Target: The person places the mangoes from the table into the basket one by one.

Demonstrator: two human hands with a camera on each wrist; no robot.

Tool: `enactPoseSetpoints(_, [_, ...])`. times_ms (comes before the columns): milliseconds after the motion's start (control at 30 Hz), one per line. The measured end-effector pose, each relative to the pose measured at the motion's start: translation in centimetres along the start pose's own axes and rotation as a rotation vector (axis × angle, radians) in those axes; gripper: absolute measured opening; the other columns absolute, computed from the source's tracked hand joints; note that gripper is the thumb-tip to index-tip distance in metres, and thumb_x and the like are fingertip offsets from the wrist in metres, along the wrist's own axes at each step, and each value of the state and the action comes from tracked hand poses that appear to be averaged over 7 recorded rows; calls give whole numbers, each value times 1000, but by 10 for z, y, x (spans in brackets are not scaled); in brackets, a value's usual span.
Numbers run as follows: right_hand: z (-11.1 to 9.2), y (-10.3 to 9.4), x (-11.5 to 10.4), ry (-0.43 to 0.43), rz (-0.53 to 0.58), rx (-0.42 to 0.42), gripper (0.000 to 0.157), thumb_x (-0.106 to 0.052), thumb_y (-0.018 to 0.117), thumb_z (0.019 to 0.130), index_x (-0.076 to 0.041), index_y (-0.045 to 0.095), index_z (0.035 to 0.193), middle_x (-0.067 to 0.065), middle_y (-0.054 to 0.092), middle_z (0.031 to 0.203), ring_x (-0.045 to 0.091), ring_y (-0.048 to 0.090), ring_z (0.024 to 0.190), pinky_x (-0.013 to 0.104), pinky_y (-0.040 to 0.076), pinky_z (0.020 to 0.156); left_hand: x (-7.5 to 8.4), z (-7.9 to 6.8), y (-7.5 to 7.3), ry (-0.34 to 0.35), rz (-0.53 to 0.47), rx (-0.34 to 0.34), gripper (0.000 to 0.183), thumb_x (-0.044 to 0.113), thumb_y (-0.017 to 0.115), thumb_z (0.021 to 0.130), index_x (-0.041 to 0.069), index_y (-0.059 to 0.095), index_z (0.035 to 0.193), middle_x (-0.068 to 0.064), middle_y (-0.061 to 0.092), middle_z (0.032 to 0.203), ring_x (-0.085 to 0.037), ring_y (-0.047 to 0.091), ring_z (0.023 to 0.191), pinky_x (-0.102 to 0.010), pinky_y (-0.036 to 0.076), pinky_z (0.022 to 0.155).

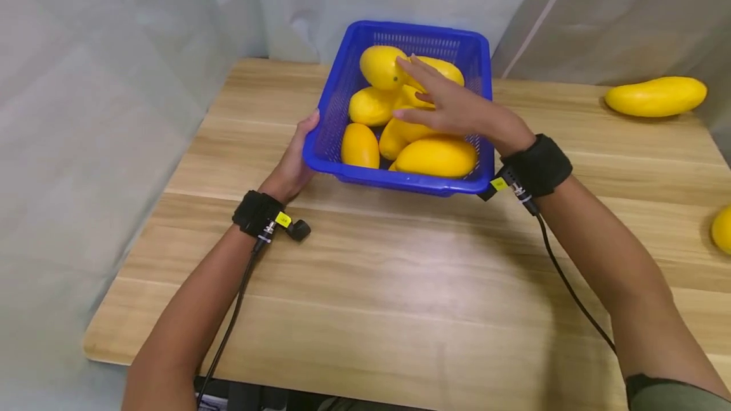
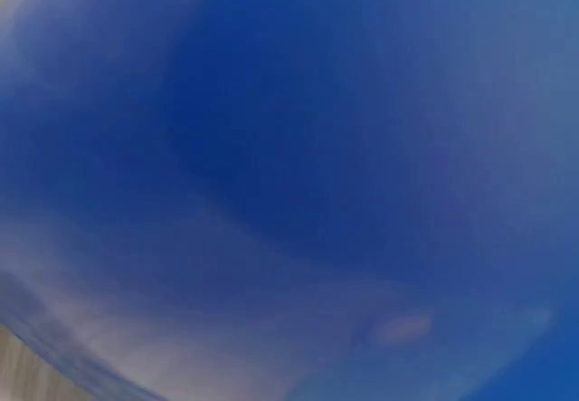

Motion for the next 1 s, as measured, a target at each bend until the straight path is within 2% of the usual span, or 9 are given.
enactPoseSetpoints(167, [-5,-4,-2,-53,-105,59,77,-40,55,98,-15,16,160,8,11,165,19,18,148,46,29,113,-4,2,4,-9,-1,-8,71,60,36,98,23,28,158,-8,37,155,-24,39,135,-41,26,113])
enactPoseSetpoints(300, [-20,-11,2,-21,-170,112,73,-43,55,97,-16,25,158,7,25,161,23,25,145,48,27,113,-6,3,8,-19,-11,-18,71,61,37,97,24,27,158,-7,35,156,-24,38,137,-41,25,114])
enactPoseSetpoints(467, [-44,-27,10,1,-130,242,65,-36,58,97,-15,36,154,6,37,155,23,35,139,47,32,110,-3,5,5,-22,-3,-15,71,61,37,97,26,26,158,-6,34,157,-25,37,137,-42,25,113])
enactPoseSetpoints(567, [-54,-29,10,-3,-104,296,60,-30,59,97,-11,41,151,8,43,151,24,40,135,45,34,109,0,6,2,-11,8,-14,70,60,36,97,27,25,158,-4,31,158,-24,34,139,-42,23,114])
enactPoseSetpoints(667, [-60,-22,3,-22,-74,331,54,-21,59,98,-3,44,147,16,46,148,30,43,133,47,34,109,0,3,-2,-14,17,-17,69,59,35,98,28,23,159,-2,28,160,-24,32,141,-42,21,115])
enactPoseSetpoints(800, [-63,-10,-10,-86,-58,402,46,-8,59,96,6,51,139,26,50,141,37,44,132,43,33,110,-2,-3,-8,-39,21,-7,69,60,34,98,30,22,159,-3,27,161,-24,32,140,-43,22,114])
enactPoseSetpoints(900, [-62,-3,-13,-130,-39,450,40,-4,60,95,7,56,133,26,54,136,37,46,130,39,33,109,-4,-11,-14,-57,29,10,70,62,34,97,29,22,159,-5,28,159,-24,34,137,-41,24,113])
enactPoseSetpoints(1000, [-58,-2,-4,-126,-1,477,37,-9,60,96,2,60,132,19,57,135,29,50,124,36,37,106,-4,-19,-21,-63,44,25,70,62,33,98,27,23,159,-7,29,158,-24,36,134,-39,26,112])
Point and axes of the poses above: each hand's wrist, its own z-axis towards the middle knuckle, its own y-axis out of the palm, x = y × z, the point moved 5 cm from there along z, towards the middle knuckle
